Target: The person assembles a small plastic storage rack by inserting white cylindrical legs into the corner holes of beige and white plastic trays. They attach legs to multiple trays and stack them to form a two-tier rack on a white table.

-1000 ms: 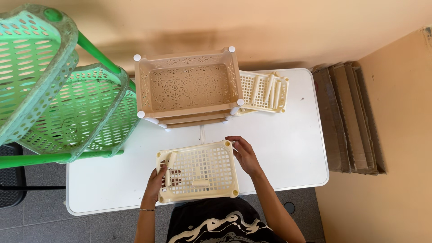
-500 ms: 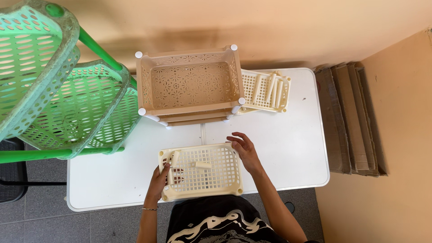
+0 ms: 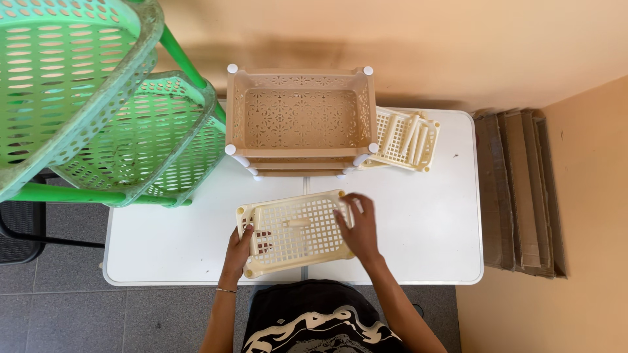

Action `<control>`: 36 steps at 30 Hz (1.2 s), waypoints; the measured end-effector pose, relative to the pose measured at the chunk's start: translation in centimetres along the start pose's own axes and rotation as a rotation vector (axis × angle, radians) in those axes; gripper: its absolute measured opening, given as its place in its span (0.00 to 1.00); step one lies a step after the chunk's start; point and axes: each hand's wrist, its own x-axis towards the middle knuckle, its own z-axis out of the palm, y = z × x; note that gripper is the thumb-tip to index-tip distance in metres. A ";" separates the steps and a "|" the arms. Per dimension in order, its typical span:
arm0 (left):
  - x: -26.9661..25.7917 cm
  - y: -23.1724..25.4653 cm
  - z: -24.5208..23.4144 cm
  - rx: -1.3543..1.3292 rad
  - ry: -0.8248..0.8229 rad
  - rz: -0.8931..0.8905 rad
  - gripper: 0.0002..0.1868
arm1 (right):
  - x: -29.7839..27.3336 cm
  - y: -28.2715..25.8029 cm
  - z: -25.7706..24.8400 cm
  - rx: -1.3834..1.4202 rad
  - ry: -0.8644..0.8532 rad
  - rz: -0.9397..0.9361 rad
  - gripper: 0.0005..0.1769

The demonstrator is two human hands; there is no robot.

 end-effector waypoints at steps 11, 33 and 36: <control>-1.2 0.7 2.2 0.209 0.019 0.044 0.31 | -1.4 -2.3 5.2 -0.117 -0.457 -0.223 0.27; -0.1 -1.1 -2.2 -0.269 0.191 -0.127 0.28 | -3.8 -0.9 0.7 1.503 0.019 0.939 0.28; 0.0 -1.4 -2.1 -0.270 0.157 -0.094 0.29 | -4.5 -0.5 1.3 1.536 0.008 0.963 0.26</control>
